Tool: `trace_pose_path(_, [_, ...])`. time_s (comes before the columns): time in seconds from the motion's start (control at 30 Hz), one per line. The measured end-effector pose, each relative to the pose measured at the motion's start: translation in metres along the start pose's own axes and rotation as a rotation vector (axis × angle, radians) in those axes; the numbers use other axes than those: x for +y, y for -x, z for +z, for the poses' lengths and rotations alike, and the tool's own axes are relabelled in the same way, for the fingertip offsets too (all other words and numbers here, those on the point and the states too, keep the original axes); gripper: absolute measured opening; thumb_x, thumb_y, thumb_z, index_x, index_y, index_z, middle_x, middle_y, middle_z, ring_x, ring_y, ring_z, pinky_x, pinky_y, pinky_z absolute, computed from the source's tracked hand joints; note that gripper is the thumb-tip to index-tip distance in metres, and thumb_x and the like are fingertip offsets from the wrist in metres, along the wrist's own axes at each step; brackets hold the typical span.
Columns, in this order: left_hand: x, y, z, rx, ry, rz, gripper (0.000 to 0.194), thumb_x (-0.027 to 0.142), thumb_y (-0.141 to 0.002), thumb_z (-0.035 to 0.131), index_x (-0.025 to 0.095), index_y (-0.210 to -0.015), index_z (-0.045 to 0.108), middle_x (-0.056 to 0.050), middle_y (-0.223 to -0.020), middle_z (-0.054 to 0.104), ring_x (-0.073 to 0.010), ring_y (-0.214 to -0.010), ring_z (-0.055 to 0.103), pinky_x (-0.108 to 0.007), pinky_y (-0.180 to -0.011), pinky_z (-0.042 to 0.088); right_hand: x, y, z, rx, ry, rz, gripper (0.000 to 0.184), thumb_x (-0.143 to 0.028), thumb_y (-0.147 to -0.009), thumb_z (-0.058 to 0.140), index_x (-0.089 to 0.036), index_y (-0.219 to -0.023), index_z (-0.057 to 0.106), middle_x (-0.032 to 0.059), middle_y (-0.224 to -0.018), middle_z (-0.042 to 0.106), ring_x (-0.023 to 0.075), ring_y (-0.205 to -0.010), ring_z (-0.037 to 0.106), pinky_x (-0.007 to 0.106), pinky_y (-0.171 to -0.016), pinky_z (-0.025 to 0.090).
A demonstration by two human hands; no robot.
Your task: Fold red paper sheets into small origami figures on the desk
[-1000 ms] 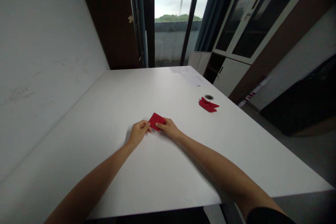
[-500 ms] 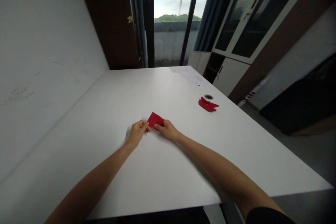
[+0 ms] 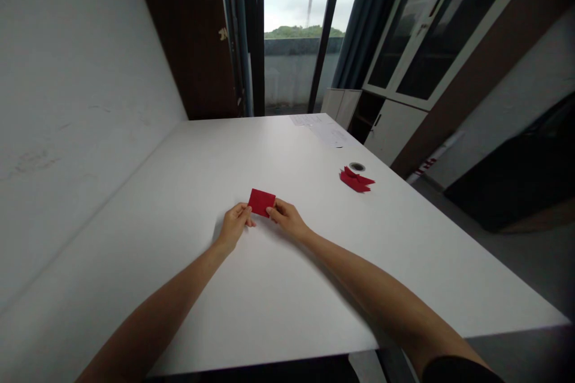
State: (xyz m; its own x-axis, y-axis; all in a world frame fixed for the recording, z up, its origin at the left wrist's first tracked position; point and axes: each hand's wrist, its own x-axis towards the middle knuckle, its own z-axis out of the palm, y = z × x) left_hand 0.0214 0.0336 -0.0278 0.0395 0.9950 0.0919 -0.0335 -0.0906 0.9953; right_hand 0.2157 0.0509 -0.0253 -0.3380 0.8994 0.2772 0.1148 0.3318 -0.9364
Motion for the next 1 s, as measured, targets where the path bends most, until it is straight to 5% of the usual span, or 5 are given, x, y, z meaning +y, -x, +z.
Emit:
trace_pose_path(0.13, [0.001, 0.001, 0.001, -0.049, -0.022, 0.013, 0.033, 0.049, -0.089, 0.058, 0.017, -0.089, 0.057, 0.003, -0.055, 0.056, -0.0142, -0.058, 0.060, -0.027, -0.066, 0.047, -0.002, -0.002, -0.003, 0.077, -0.110, 0.000, 0.039, -0.055, -0.089, 0.059, -0.017, -0.098, 0.059, 0.0000, -0.074, 0.054, 0.0129, -0.063, 0.045, 0.025, -0.058, 0.037])
trace_pose_path(0.5, [-0.010, 0.000, 0.006, -0.099, 0.039, 0.040, 0.036, 0.027, -0.084, 0.060, 0.020, -0.117, 0.049, -0.003, -0.094, 0.067, -0.0142, -0.073, 0.065, -0.027, -0.067, 0.053, 0.000, -0.001, 0.004, -0.133, -0.276, 0.035, 0.039, -0.053, -0.087, 0.064, -0.015, -0.087, 0.061, 0.0003, -0.069, 0.055, 0.0126, -0.062, 0.046, 0.026, -0.062, 0.037])
trace_pose_path(0.6, [-0.007, 0.002, 0.010, -0.108, 0.098, 0.062, 0.035, 0.020, -0.080, 0.061, 0.021, -0.112, 0.046, -0.001, -0.094, 0.066, -0.0150, -0.078, 0.065, -0.029, -0.071, 0.054, 0.002, 0.000, 0.007, -0.134, -0.278, 0.048, 0.036, -0.051, -0.086, 0.065, -0.015, -0.084, 0.058, 0.0001, -0.071, 0.056, 0.0122, -0.063, 0.047, 0.026, -0.062, 0.037])
trace_pose_path(0.73, [0.000, 0.006, 0.012, -0.159, 0.082, 0.066, 0.019, 0.018, -0.080, 0.058, 0.015, -0.098, 0.055, -0.005, -0.094, 0.066, -0.0161, -0.084, 0.065, -0.028, -0.075, 0.054, 0.002, 0.002, 0.007, -0.068, -0.145, 0.024, 0.031, -0.046, -0.087, 0.063, -0.017, -0.084, 0.053, -0.0019, -0.071, 0.052, 0.0115, -0.062, 0.044, 0.024, -0.059, 0.035])
trace_pose_path(1.0, [0.005, 0.010, 0.012, -0.240, 0.115, 0.014, 0.029, 0.040, -0.089, 0.062, 0.013, -0.100, 0.059, -0.007, -0.089, 0.068, -0.0178, -0.078, 0.066, -0.033, -0.077, 0.055, -0.008, 0.004, 0.007, 0.133, 0.027, -0.039, 0.031, -0.041, -0.086, 0.064, -0.021, -0.083, 0.040, -0.0066, -0.063, 0.043, 0.0113, -0.057, 0.037, 0.024, -0.054, 0.029])
